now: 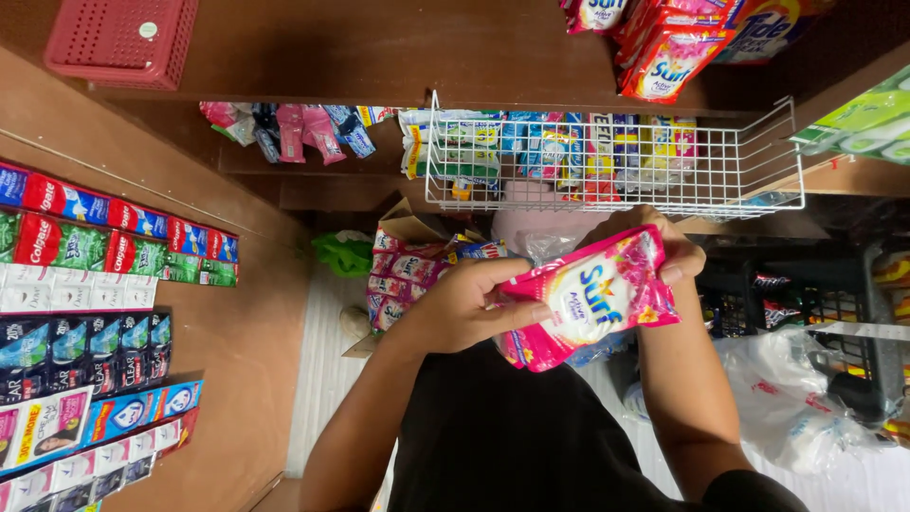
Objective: Stocking and organizing laundry detergent packets on grocery shelves.
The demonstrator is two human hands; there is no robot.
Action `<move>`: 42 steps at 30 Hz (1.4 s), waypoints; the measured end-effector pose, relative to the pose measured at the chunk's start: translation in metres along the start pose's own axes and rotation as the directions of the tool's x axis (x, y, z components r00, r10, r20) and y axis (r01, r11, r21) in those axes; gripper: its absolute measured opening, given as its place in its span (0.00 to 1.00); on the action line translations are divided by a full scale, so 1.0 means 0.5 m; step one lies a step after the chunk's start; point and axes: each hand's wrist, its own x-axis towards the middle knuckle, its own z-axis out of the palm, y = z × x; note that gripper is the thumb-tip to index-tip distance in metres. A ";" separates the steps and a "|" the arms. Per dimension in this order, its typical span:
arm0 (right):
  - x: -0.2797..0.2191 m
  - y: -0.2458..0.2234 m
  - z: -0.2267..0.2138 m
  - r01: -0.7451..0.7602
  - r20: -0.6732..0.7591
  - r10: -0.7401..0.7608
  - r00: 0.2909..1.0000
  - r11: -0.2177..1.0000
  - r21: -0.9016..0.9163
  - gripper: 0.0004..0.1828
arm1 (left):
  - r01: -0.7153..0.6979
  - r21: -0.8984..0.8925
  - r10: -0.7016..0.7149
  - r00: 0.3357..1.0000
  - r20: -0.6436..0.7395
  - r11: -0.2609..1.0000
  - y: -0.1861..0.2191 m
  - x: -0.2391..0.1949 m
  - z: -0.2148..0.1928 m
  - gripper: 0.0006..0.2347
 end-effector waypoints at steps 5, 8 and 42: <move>-0.012 -0.007 -0.004 -0.126 -0.118 0.108 0.987 0.981 -0.151 0.18 | 0.079 0.074 -0.064 0.981 -0.183 0.994 -0.094 0.015 -0.025 0.16; 0.031 0.018 0.018 -0.292 -0.203 0.239 0.950 0.910 -0.294 0.13 | -0.137 0.268 0.212 0.938 -0.276 0.954 -0.043 0.002 -0.005 0.28; 0.057 0.145 0.236 -0.613 -0.710 0.193 0.677 0.682 -0.399 0.37 | -0.217 0.197 0.291 0.613 -0.735 0.956 -0.154 -0.064 -0.016 0.12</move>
